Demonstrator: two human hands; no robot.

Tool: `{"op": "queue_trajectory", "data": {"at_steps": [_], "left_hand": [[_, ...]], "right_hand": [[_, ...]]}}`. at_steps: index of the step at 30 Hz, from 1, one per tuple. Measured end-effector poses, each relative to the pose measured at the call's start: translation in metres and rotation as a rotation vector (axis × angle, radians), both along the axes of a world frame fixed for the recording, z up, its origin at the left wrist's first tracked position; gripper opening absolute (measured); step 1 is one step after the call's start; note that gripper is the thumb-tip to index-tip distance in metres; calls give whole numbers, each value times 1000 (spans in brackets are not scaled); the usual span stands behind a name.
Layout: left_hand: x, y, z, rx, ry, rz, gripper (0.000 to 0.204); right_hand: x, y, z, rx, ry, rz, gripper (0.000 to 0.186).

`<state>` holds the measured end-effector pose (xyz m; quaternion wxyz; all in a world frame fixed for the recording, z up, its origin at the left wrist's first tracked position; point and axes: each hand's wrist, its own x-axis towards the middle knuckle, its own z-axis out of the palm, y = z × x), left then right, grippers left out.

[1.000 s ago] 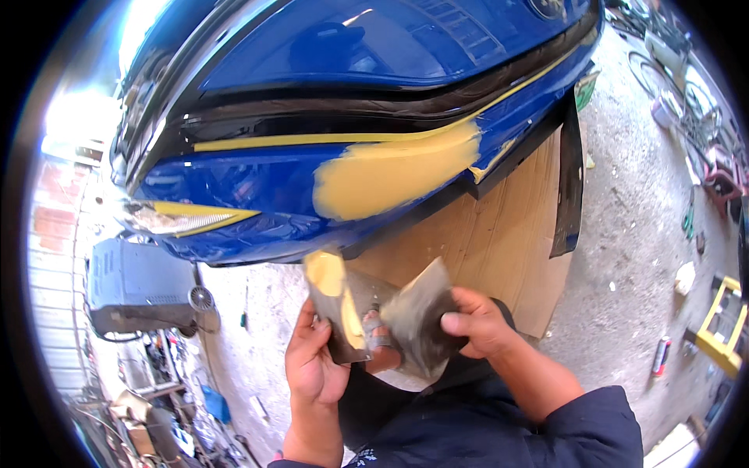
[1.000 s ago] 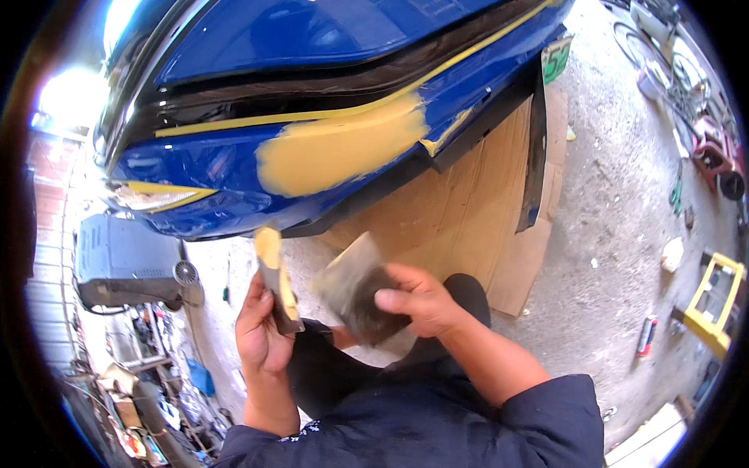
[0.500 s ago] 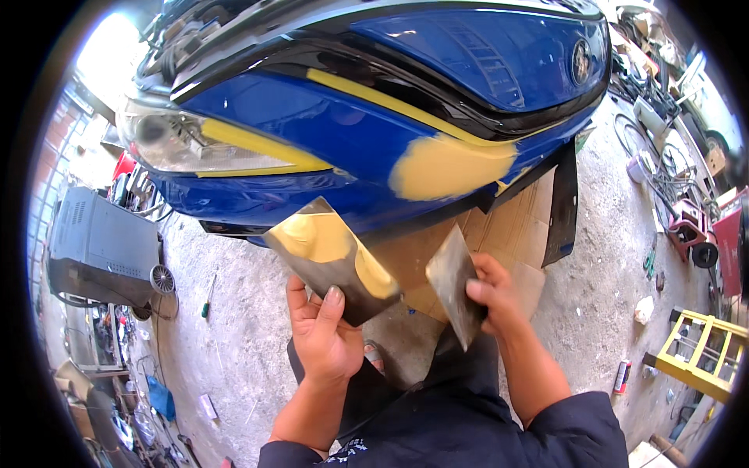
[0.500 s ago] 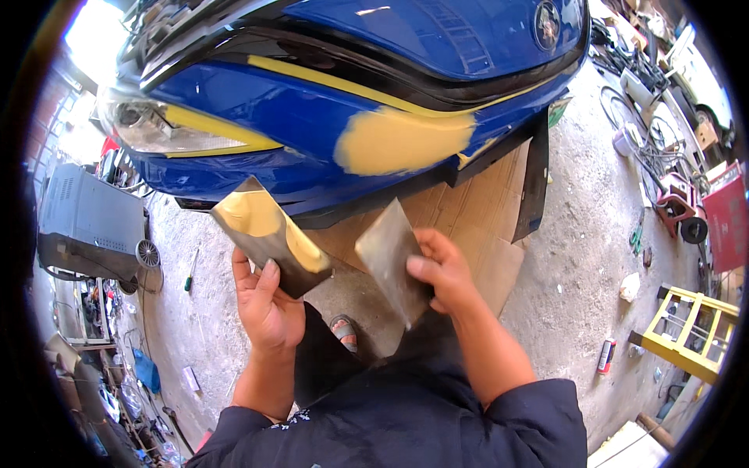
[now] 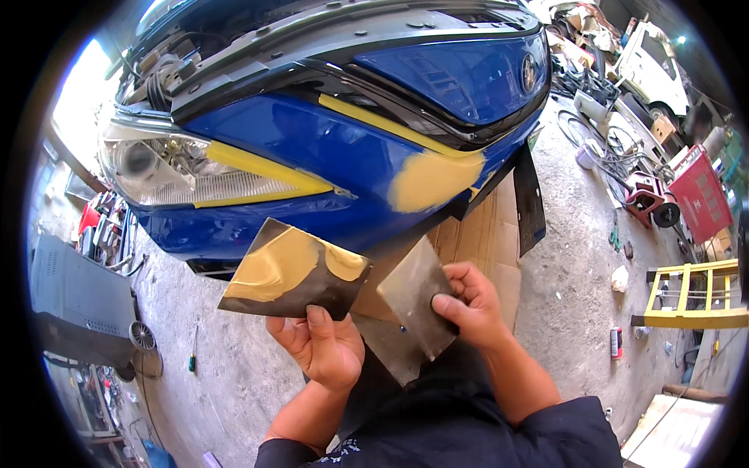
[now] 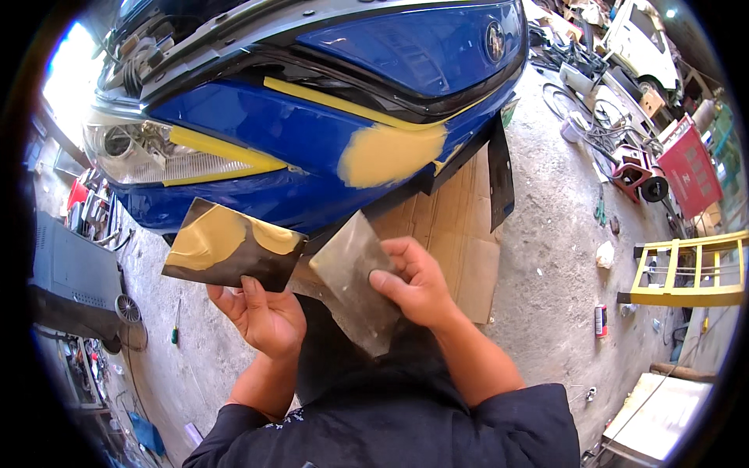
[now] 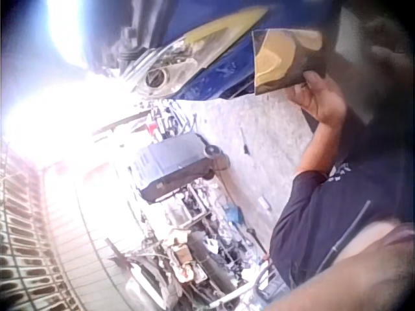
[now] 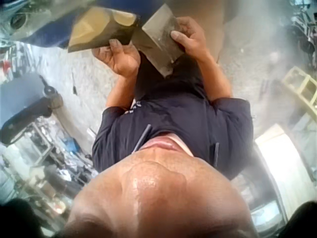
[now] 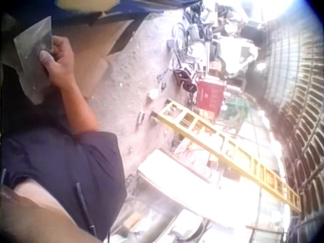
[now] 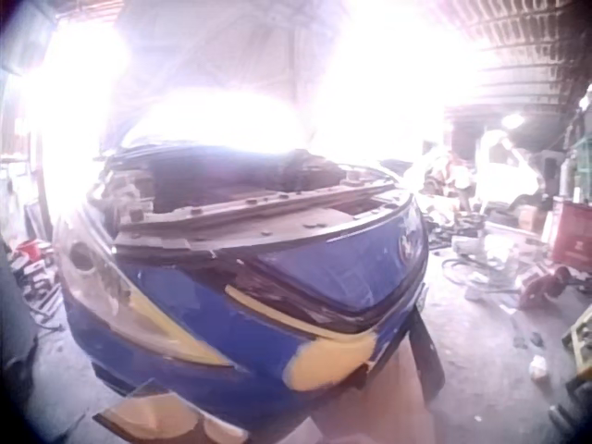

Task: The person sands a patch of yellow body filler on a car's blue bumper using a block. They then use a spreader to apply another layer of filler over the area.

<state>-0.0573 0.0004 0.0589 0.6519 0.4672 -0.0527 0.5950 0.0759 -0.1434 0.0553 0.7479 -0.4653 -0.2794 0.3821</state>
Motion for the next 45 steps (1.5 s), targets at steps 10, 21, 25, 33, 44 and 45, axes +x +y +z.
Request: {"op": "queue_trajectory", "data": {"at_steps": [10,21,25,33,44,45], "left_hand": [[12,37,-1,346,705,-311,39],[70,84,-32,423,1031,-763,29],[82,86,-47,-108,727,-1149,37],[87,74,-62,-79,738,-1187,39],[90,87,-31,78,687,-857,51],[90,84,-30,90,697,-856,50]], "right_hand": [[14,26,5,-39,-58,-70,34],[52,-23,46,5,-872,-382,40],[29,-13,59,-152,-862,-181,57],[32,-67,7,-708,-1008,-278,43],[85,-62,-84,87,480,-459,51],[90,-59,-91,106,486,-461,51]]}}
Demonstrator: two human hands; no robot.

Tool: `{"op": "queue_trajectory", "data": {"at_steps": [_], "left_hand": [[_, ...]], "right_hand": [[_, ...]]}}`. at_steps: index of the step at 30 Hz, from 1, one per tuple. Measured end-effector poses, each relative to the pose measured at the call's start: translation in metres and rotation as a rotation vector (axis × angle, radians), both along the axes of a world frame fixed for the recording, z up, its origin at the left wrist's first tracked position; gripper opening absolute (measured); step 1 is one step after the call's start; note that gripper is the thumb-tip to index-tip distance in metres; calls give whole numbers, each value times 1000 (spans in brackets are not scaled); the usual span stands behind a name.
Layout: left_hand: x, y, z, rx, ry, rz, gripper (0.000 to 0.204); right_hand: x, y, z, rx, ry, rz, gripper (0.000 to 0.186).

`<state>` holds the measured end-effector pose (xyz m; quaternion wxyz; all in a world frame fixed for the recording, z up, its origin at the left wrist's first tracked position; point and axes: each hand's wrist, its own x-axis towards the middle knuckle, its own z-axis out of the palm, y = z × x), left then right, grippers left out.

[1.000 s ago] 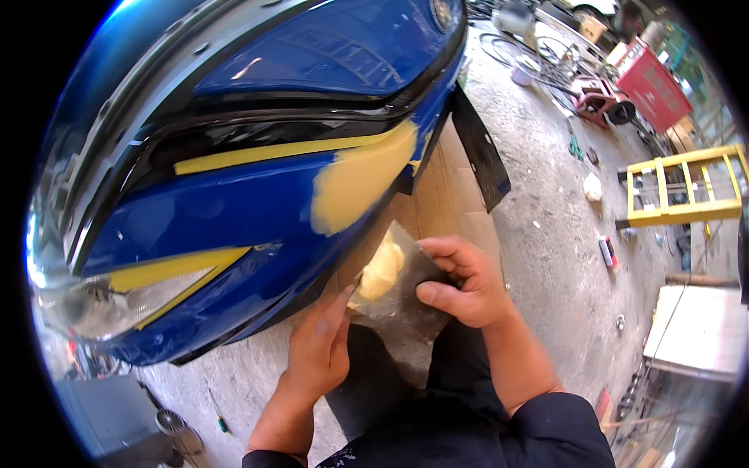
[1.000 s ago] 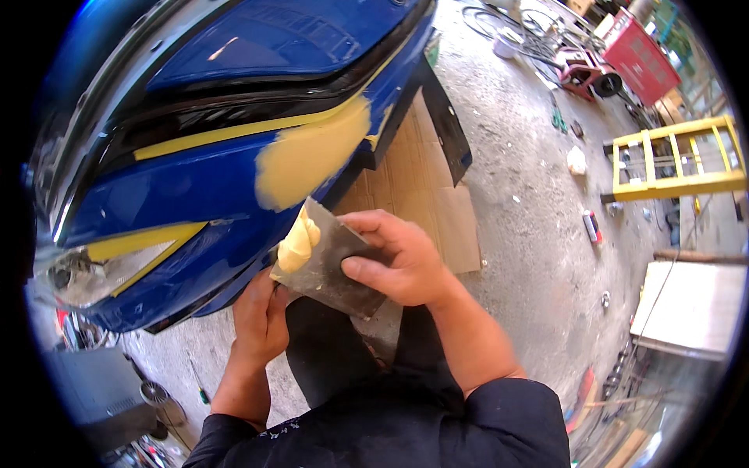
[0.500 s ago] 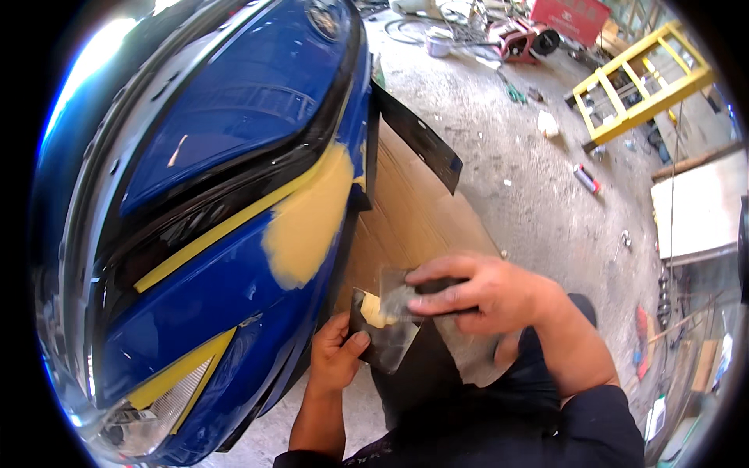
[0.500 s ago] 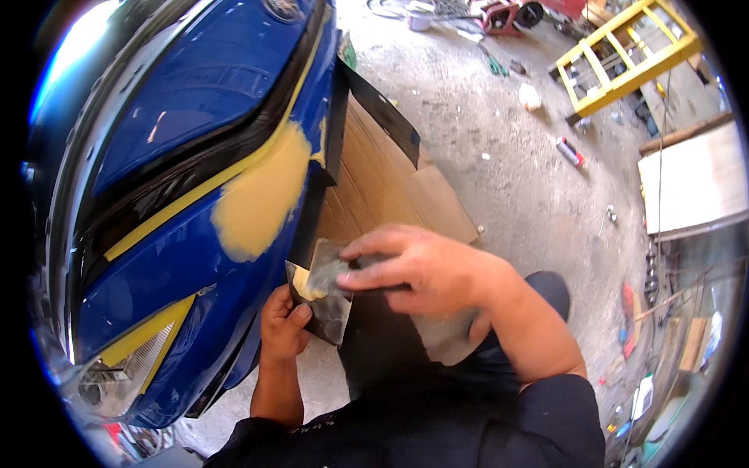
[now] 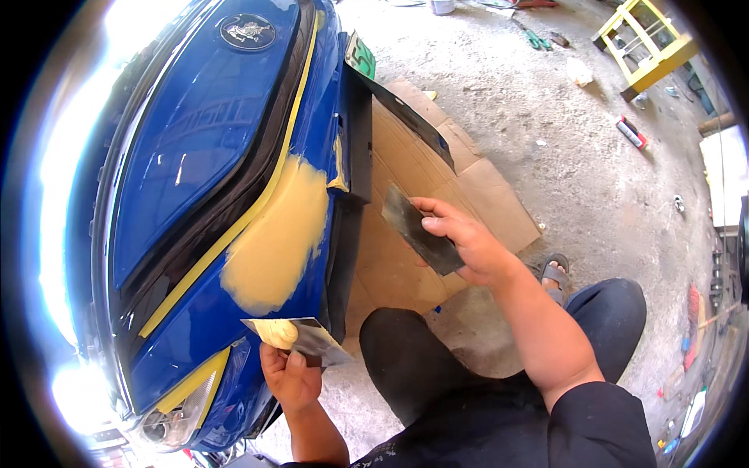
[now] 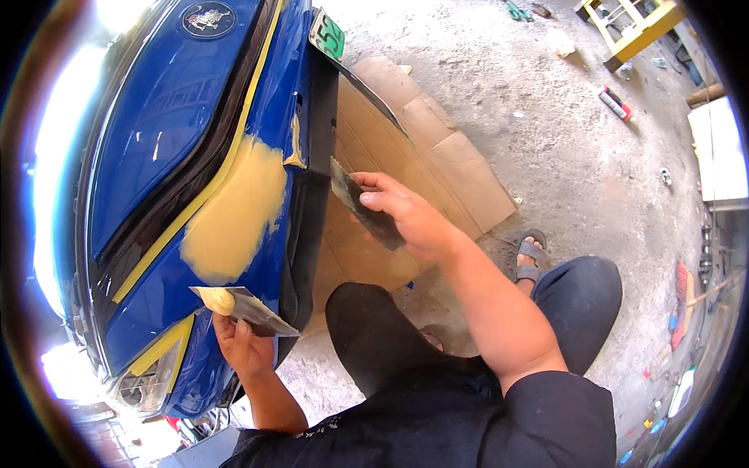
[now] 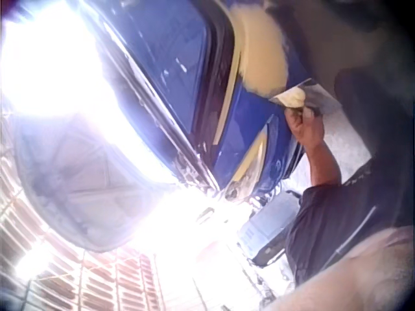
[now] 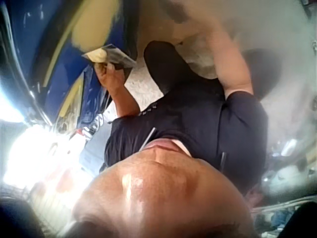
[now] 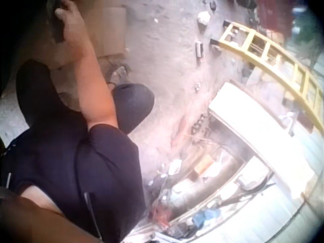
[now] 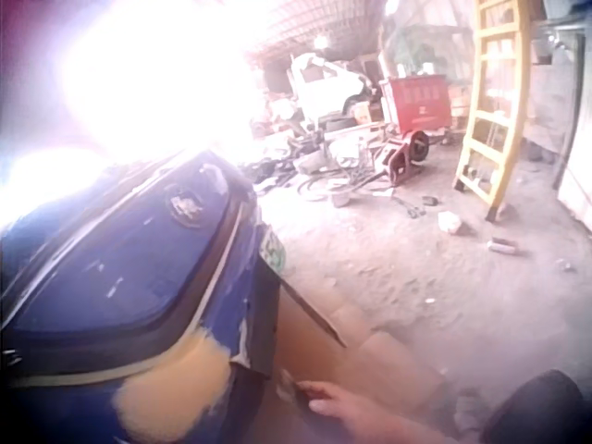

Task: The person sands a patch of yellow body filler on a car's blue bumper using a block. They then use a spreader to apply another layer of filler over the area.

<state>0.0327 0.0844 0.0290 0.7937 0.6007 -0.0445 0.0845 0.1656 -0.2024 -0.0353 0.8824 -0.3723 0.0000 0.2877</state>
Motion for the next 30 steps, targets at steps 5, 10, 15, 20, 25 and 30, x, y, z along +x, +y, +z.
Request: {"op": "queue_trajectory", "data": {"at_steps": [5,10,15,20,25,30], "left_hand": [[-12,-22,-17,-45,96,73,50],[-18,-45,-23,-87,148,114,53],[-24,-53,-22,-118,131,125,56],[-31,-53,-27,-85,142,205,52],[-34,-55,-27,-89,130,218,51],[-40,-51,-28,-111,127,224,51]], "right_hand": [[15,14,2,-6,98,35,50],[38,39,-3,76,277,179,46],[61,51,19,52,274,241,49],[68,61,27,32,249,257,51],[72,67,25,46,264,236,51],[69,72,35,-3,229,221,50]]}}
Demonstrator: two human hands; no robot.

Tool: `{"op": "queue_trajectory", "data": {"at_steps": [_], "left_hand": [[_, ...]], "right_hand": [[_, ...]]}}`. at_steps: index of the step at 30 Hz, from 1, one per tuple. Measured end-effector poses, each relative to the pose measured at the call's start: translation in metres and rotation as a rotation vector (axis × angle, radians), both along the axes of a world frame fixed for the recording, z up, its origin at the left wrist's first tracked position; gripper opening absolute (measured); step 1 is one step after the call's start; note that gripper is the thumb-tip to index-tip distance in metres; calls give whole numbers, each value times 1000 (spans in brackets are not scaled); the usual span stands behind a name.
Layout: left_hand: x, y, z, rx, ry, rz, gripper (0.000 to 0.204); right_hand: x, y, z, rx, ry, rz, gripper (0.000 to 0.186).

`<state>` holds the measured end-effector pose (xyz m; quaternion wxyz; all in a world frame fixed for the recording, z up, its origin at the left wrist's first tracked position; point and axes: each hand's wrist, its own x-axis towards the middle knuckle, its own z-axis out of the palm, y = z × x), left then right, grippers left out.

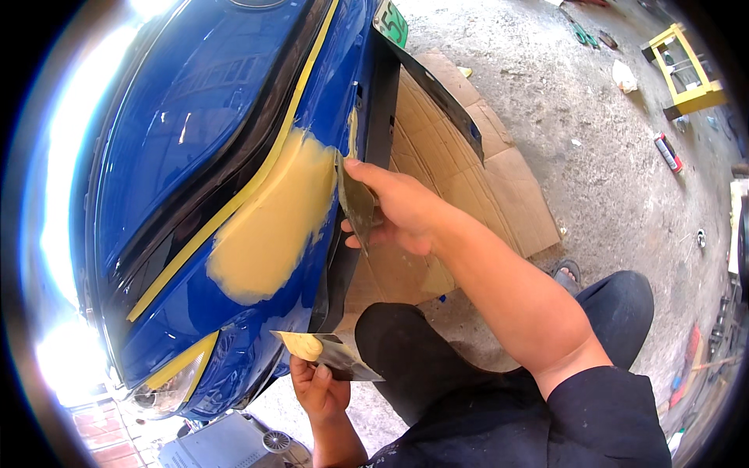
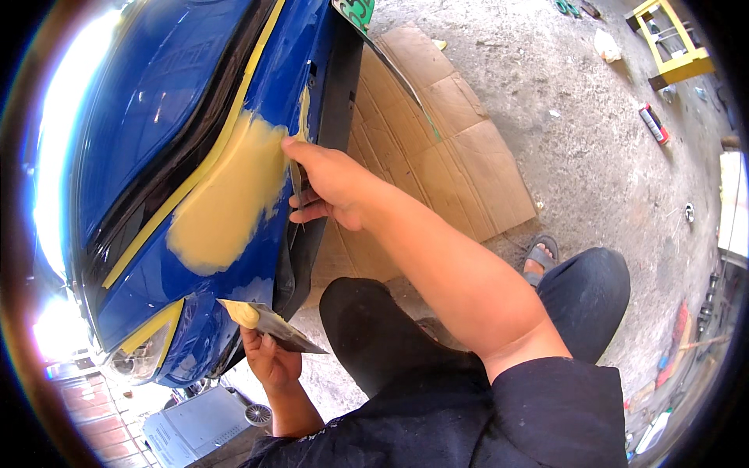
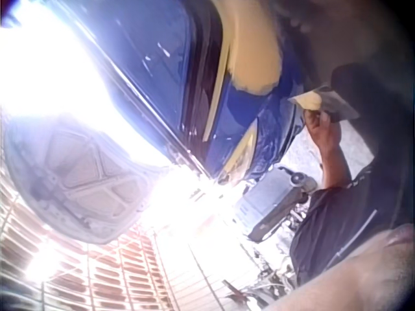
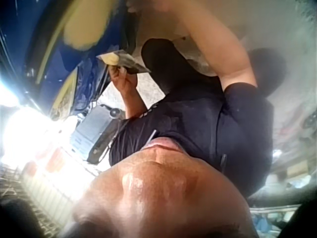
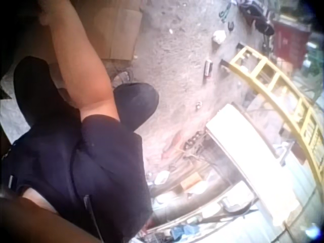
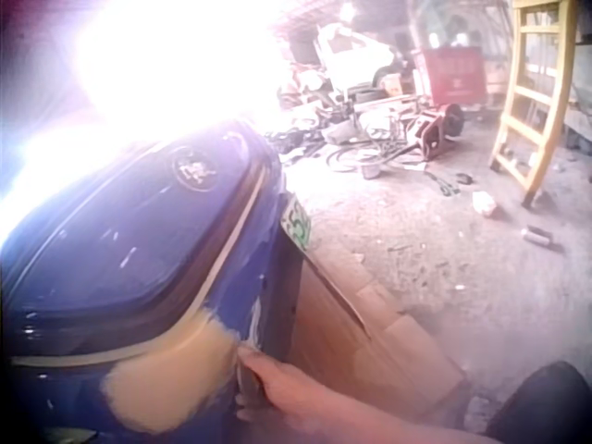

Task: The person sands a patch of yellow body filler on a car's blue bumper using a block. They then use a spreader to apply another layer of filler over the area.

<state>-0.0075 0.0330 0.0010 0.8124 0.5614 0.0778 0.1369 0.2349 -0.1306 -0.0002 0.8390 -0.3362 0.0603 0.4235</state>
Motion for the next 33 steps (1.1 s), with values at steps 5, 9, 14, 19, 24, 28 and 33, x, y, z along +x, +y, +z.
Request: {"op": "queue_trajectory", "data": {"at_steps": [5,9,14,19,24,28,33], "left_hand": [[-1,2,2,-16,-9,-39,57],[-3,4,2,-9,2,-5,50],[-4,8,1,-27,-14,-13,49],[-5,10,1,-35,-15,-9,48],[-9,14,1,-74,22,4,48],[-11,20,-2,-33,-61,34,53],[-3,16,11,-19,-87,100,51]], "right_hand": [[0,0,5,-29,4,-19,52],[2,0,6,-8,5,-9,52],[3,5,11,-34,9,-7,52],[3,15,13,-61,8,-8,51],[-12,29,21,-116,-189,-13,58],[-29,36,23,-315,-408,-50,68],[-61,26,9,-437,-776,-98,68]]}}
